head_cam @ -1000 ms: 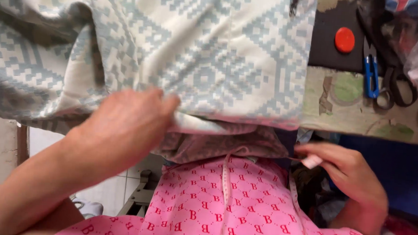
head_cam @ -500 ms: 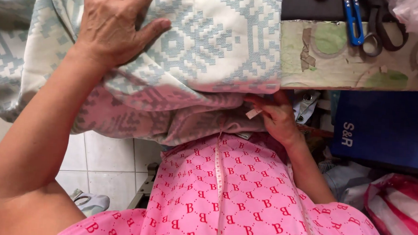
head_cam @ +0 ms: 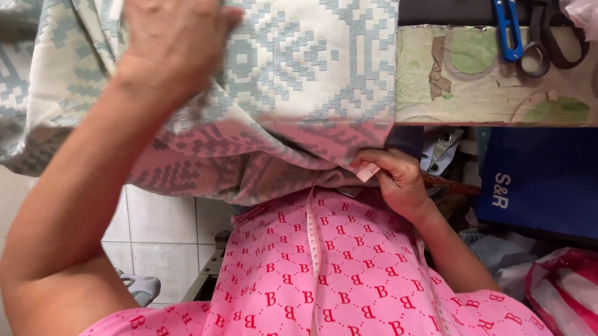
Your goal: Measuring and folding the edge of a curtain to create a uniform hem before sewing.
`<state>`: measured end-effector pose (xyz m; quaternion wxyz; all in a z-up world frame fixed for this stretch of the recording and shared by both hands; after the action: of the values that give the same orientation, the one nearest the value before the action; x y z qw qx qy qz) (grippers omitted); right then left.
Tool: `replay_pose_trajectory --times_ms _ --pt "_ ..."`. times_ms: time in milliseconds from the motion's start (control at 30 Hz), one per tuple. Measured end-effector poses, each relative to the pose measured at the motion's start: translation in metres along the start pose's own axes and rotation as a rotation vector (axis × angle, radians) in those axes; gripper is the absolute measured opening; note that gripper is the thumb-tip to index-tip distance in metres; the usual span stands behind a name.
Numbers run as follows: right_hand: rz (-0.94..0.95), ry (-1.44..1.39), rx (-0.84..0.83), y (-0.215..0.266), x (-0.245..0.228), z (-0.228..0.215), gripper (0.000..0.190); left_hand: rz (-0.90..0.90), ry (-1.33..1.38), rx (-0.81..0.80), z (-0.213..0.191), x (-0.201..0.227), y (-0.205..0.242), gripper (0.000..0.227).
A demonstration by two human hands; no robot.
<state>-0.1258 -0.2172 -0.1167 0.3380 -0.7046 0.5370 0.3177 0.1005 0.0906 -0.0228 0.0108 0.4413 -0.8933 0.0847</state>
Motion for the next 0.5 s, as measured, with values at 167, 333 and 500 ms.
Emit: replay_pose_trajectory --times_ms 167,333,500 --pt "-0.046 -0.017 -0.044 -0.007 0.002 0.0 0.048 0.15 0.361 0.008 0.008 0.082 -0.037 0.071" --pt "-0.138 0.35 -0.203 -0.005 -0.01 -0.03 0.048 0.445 0.411 -0.375 0.009 0.119 -0.047 0.105" --pt "0.046 0.501 0.044 -0.01 -0.063 -0.091 0.036 0.633 0.525 -0.328 0.01 0.142 -0.002 0.086"
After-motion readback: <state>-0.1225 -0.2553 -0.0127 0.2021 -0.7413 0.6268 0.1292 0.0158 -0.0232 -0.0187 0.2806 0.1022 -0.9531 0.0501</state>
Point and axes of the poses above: each hand's wrist, its own y-axis away from the middle knuckle, its own z-axis out of the palm, x = y × z, the point moved 1 cm from there along -y, towards the middle knuckle, and after that the axes turned 11 degrees about y, right-handed, at the moved point
